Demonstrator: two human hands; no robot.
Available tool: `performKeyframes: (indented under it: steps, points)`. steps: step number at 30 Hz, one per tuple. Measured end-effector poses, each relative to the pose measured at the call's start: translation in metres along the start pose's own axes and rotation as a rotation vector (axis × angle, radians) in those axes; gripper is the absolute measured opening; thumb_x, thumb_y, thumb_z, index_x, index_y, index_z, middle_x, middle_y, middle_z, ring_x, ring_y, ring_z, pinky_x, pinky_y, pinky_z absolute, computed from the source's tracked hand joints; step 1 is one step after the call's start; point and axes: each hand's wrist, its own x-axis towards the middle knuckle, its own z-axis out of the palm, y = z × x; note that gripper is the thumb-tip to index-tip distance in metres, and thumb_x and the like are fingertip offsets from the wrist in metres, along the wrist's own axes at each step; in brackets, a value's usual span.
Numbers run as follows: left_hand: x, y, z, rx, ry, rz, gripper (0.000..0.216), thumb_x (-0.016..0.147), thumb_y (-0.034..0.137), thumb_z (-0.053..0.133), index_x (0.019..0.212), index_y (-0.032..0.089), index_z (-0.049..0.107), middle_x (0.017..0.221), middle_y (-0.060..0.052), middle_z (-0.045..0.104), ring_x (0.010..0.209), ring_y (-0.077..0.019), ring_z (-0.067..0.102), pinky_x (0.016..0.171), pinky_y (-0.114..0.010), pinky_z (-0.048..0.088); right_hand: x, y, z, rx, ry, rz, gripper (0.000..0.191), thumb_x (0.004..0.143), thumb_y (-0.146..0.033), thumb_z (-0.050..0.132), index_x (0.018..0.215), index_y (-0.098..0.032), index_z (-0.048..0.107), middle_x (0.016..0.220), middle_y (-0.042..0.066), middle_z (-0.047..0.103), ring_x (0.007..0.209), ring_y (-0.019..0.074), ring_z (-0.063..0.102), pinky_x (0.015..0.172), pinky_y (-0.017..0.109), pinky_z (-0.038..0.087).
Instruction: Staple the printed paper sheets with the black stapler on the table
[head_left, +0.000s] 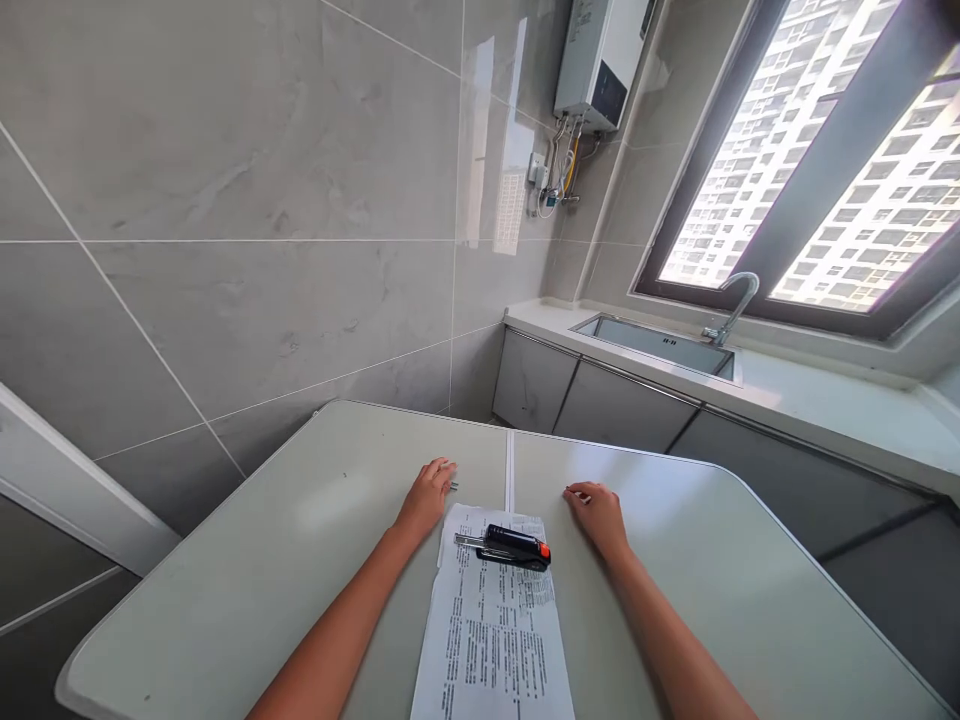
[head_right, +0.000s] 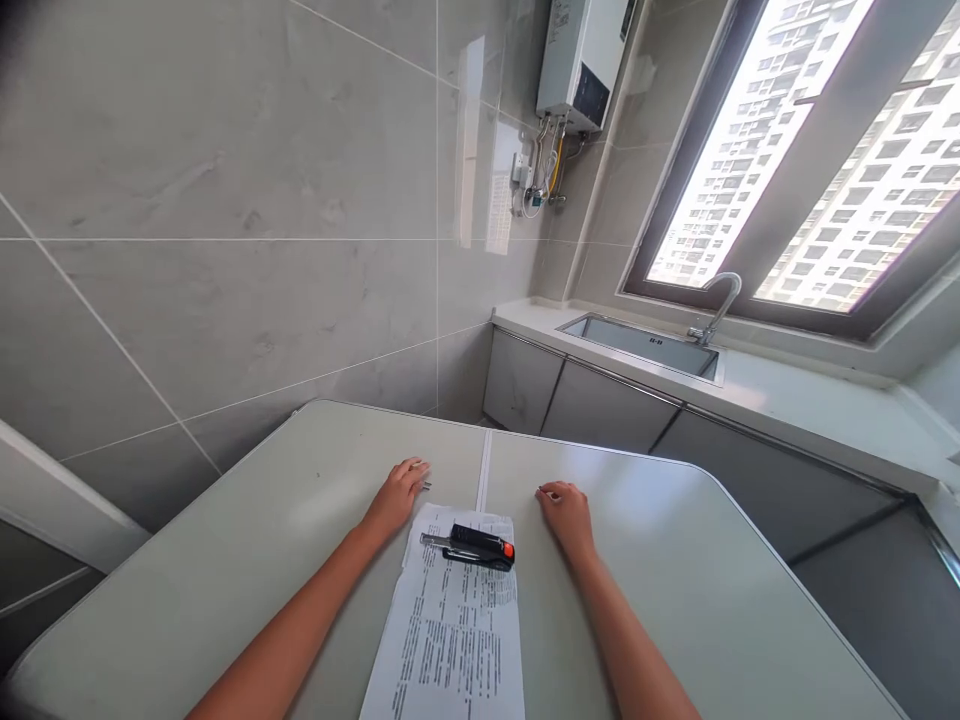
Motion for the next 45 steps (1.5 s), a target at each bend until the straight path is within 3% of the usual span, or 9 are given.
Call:
performKeyframes:
  steps: [4,9,12,17,21,24,30,37,45]
  points:
    - [-0.009,-0.013,0.012,0.007,-0.066,0.014,0.030,0.095,0.011,0.054,0.110,0.022,0.077,0.123,-0.012,0.070,0.120,-0.0274,0.058,0.106,-0.045,0.045,0.001,-0.004,0.012,0.007,-0.029,-0.045,0.032,0.084,-0.040,0.052,0.077,-0.023,0.078,0.094,0.009,0.078,0.086,0.0260,0.067,0.085,0.040,0.051]
    - [-0.034,-0.002,0.006,-0.075,0.044,-0.100,0.021,0.093,0.016,0.059,0.102,0.022,0.077,0.106,-0.010,0.074,0.106,-0.0268,0.064,0.096,-0.041,0.048,-0.007,0.000,0.011,0.015,-0.035,-0.068,0.032,0.090,-0.041,0.051,0.087,-0.021,0.076,0.099,0.009,0.077,0.087,0.0251,0.065,0.086,0.039,0.050]
    - [-0.045,0.007,0.000,-0.267,0.135,-0.223,0.016,0.090,0.025,0.068,0.101,0.021,0.078,0.098,-0.009,0.075,0.094,-0.0248,0.068,0.089,-0.037,0.052,-0.011,0.001,0.008,0.028,-0.029,-0.032,0.030,0.089,-0.044,0.054,0.088,-0.021,0.074,0.094,0.009,0.075,0.084,0.0240,0.064,0.083,0.037,0.050]
    - [-0.050,0.007,-0.010,-0.640,0.216,-0.419,0.031,0.081,0.038,0.080,0.101,0.015,0.076,0.097,-0.012,0.077,0.080,-0.0225,0.071,0.067,-0.031,0.057,-0.010,-0.003,0.009,0.023,-0.018,-0.031,0.028,0.088,-0.043,0.054,0.085,-0.021,0.072,0.092,0.008,0.074,0.083,0.0238,0.064,0.080,0.036,0.049]
    - [-0.050,0.002,-0.019,-0.936,0.183,-0.498,0.044,0.075,0.040,0.087,0.106,0.012,0.074,0.106,-0.016,0.077,0.083,-0.0205,0.072,0.077,-0.033,0.061,-0.004,-0.006,0.009,0.039,-0.026,-0.036,0.028,0.087,-0.042,0.054,0.079,-0.021,0.071,0.089,0.008,0.073,0.079,0.0232,0.063,0.081,0.037,0.049]
    - [-0.049,0.001,-0.022,-1.032,0.138,-0.564,0.046,0.076,0.040,0.088,0.110,0.010,0.074,0.104,-0.015,0.077,0.082,-0.0179,0.072,0.082,-0.032,0.061,-0.010,-0.007,0.006,0.062,-0.029,-0.017,0.027,0.085,-0.043,0.057,0.085,-0.021,0.073,0.097,0.009,0.074,0.082,0.0227,0.065,0.084,0.037,0.051]
    - [-0.044,0.006,-0.019,-1.178,0.096,-0.593,0.042,0.078,0.032,0.087,0.112,0.010,0.074,0.105,-0.014,0.076,0.081,-0.0144,0.072,0.077,-0.025,0.060,-0.061,-0.024,-0.001,0.157,0.064,0.078,0.025,0.086,-0.039,0.058,0.095,-0.021,0.072,0.119,0.011,0.067,0.105,0.0251,0.065,0.097,0.040,0.051]
    - [-0.040,0.007,-0.022,-1.249,0.042,-0.611,0.040,0.076,0.026,0.088,0.109,0.012,0.071,0.107,-0.010,0.075,0.065,-0.0058,0.063,0.061,-0.015,0.056,-0.072,-0.038,0.002,0.096,0.056,0.075,0.022,0.088,-0.034,0.052,0.087,-0.021,0.070,0.113,0.011,0.064,0.108,0.0264,0.062,0.099,0.042,0.048]
    - [-0.036,0.000,-0.018,-1.291,0.068,-0.635,0.030,0.077,0.017,0.084,0.102,0.014,0.068,0.103,-0.008,0.075,0.073,-0.0078,0.069,0.073,-0.017,0.060,-0.070,-0.036,-0.001,0.098,0.026,0.044,0.020,0.087,-0.031,0.052,0.083,-0.022,0.070,0.106,0.008,0.067,0.105,0.0261,0.059,0.096,0.041,0.047]
